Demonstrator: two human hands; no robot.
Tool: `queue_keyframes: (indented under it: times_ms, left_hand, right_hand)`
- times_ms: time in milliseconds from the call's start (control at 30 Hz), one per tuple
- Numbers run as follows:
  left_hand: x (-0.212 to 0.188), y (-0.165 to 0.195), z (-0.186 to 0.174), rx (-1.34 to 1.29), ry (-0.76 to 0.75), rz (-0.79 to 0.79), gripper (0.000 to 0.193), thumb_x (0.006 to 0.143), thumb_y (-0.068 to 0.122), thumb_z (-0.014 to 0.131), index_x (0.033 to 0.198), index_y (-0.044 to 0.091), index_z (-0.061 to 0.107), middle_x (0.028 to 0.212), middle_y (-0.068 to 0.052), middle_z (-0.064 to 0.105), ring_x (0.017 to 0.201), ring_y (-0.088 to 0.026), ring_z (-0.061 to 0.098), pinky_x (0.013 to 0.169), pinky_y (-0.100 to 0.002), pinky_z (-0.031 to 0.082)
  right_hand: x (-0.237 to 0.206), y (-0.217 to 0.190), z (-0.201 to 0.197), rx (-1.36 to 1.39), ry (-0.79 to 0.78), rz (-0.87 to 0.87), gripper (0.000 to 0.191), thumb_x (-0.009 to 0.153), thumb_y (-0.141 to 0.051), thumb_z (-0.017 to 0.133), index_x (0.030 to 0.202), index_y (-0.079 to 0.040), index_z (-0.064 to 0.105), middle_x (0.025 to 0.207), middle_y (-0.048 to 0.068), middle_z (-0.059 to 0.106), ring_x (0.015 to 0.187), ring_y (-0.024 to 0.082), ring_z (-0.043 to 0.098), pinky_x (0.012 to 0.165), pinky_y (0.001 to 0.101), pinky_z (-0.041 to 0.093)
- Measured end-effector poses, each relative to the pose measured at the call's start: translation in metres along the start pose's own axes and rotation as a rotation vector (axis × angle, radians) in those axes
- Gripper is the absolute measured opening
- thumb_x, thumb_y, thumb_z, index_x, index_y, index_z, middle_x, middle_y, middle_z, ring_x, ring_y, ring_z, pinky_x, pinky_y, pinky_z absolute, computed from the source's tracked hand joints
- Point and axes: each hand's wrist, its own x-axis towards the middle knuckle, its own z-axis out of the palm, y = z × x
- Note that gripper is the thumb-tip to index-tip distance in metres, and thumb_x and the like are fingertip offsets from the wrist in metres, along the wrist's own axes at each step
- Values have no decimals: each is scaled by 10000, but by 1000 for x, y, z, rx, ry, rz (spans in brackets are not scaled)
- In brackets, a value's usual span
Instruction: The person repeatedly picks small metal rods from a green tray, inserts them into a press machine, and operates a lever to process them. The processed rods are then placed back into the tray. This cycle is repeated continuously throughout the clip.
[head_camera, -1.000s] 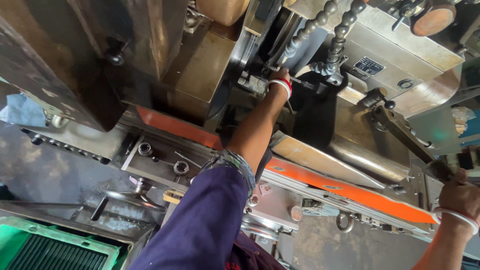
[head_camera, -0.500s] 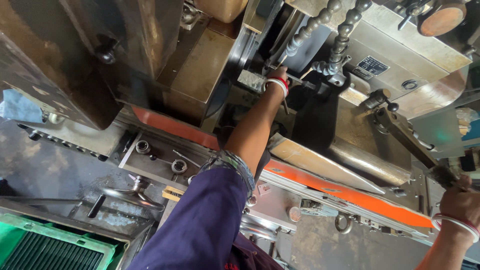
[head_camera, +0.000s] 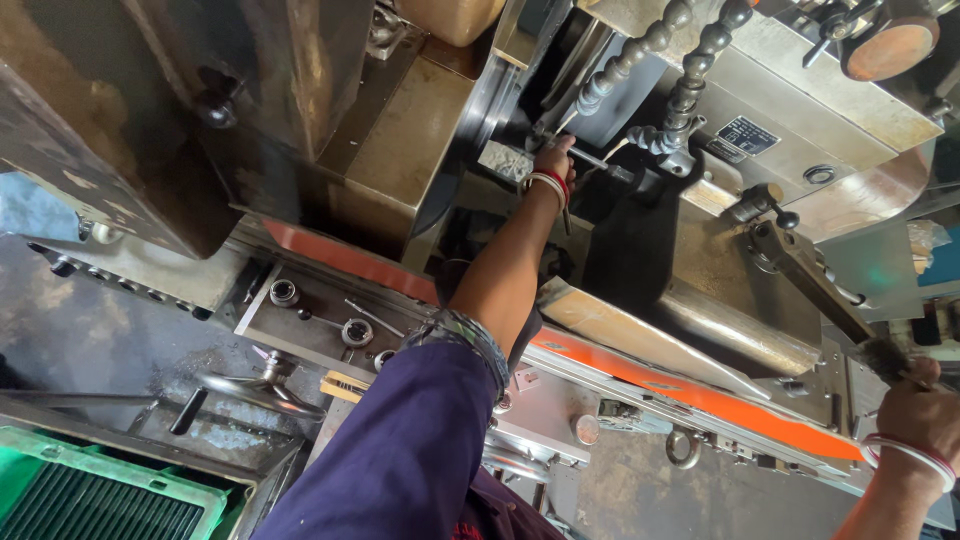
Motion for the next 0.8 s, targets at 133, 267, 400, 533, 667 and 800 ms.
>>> queue_keyframes:
  times_ms: [133,267,400,533,667,800]
  left_hand:
    - [2,1,-1,40,0,6,197,925,409,661,1065,271,675,719,25,515,515,-140,477,446,-347,383]
    - [7,-1,-1,26,-16,42,201,919,395,658,1076,271,661,711,24,496,505,-136,467,445,-343,379]
    - [10,1,0,59,16,-50,388,979,489,693,1035,111,623,684,-15,485,494,-160,456,440,-342,377]
    - [9,4,-2,-93,-57,-14,376,933,558,572,1009,207,682,637,38,449,461,-116,425,417,-321,343]
    - [7,7,-5,-104,97,85,393,943,550,590,1021,182,705,674,16,464,505,-131,436,457,-326,366]
    - [9,3,-4,-147,187,127,358,951,500,602,1031,166,701,717,5,496,554,-138,468,492,-332,391]
  right_hand:
    - [-2,-1,-1,80,20,-6,701,1178,-343,318,804,79,735,566,227,618,602,368,677,565,435,523]
    - [-3,-3,-3,36,23,-6,726,1182,-367,310,793,76,734,582,225,629,615,367,684,576,436,526]
    - [-3,-5,-4,54,-5,4,699,1180,-363,309,850,69,749,612,240,647,658,398,689,580,450,533]
    - [-1,-7,-4,-2,4,-5,685,1181,-358,305,864,52,753,636,234,664,653,374,703,600,436,545]
    - [3,-13,-8,66,19,-37,669,1179,-354,299,875,34,752,670,229,677,680,369,703,615,433,542]
    - [-5,-24,-20,-9,35,-49,673,1164,-382,309,804,-16,743,651,196,687,659,337,694,589,420,514]
